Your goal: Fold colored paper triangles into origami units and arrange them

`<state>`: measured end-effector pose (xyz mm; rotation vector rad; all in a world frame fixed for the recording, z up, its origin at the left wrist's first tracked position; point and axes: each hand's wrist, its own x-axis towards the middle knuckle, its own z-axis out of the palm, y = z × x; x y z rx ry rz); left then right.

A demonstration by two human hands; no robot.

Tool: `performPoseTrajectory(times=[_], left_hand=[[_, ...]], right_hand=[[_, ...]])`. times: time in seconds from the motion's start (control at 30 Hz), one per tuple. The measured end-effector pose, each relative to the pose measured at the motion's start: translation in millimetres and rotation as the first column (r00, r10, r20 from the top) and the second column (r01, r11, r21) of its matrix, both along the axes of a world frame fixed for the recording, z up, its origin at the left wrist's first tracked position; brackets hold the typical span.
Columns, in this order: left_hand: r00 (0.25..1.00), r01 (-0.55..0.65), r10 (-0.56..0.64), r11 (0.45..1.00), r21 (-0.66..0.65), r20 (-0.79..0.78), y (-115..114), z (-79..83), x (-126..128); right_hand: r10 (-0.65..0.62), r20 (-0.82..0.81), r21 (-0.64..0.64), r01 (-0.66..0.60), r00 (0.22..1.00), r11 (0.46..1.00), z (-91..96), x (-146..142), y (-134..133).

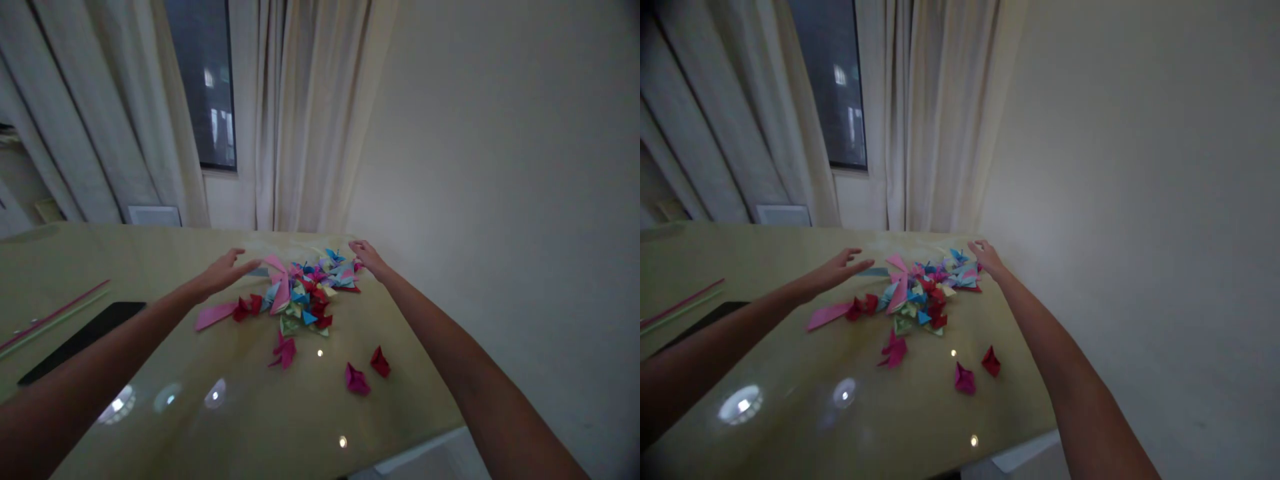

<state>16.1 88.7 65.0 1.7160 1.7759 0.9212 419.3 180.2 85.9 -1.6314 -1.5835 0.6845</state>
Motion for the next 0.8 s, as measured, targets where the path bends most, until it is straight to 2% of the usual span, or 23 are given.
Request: performPoseTrajectory(times=[0.07, 0.17, 0.27, 0.43, 0.53, 0.6, 0.7, 0.8], left_hand=[[0.996, 0.038, -0.037, 0.999, 0.011, -0.079, -10.5, -27.4, 2.8], [0.989, 0.1, -0.088, 0.991, 0.094, -0.118, -23.1, -63.2, 27.7], [0.986, 0.14, -0.126, 0.982, 0.129, -0.107, -18.8, -80.6, 60.1], [0.967, 0.257, -0.253, 0.954, 0.155, -0.044, 19.0, -80.4, 104.4], [0.962, 0.254, -0.265, 0.958, 0.136, 0.066, 43.5, -81.4, 122.6], [0.955, 0.251, -0.267, 0.96, 0.124, 0.133, 56.0, -83.9, 130.0], [0.948, 0.231, -0.256, 0.962, 0.146, 0.188, 66.7, -83.1, 132.6], [0.949, 0.177, -0.235, 0.948, 0.264, 0.209, 66.3, -66.6, 125.0]], right_hand=[[-0.058, 0.019, 0.017, 0.058, 0.998, 0.998, -17.4, 11.2, 17.7], [-0.11, 0.118, -0.001, 0.111, 0.987, 0.994, -38.7, 14.8, 43.2], [-0.019, 0.154, -0.075, 0.031, 0.988, 0.997, -54.7, 0.5, 64.2], [0.226, 0.024, -0.107, -0.223, 0.974, 0.969, -74.4, -51.9, 75.5], [0.332, -0.05, -0.082, -0.335, 0.942, 0.939, -81.2, -85.8, 67.1], [0.357, -0.2, -0.1, -0.382, 0.912, 0.919, -81.9, -106.1, 56.5], [0.301, -0.446, -0.194, -0.419, 0.843, 0.887, -72.9, -132.0, 37.1], [0.349, -0.524, -0.085, -0.456, 0.777, 0.886, -48.7, -147.9, 20.6]])
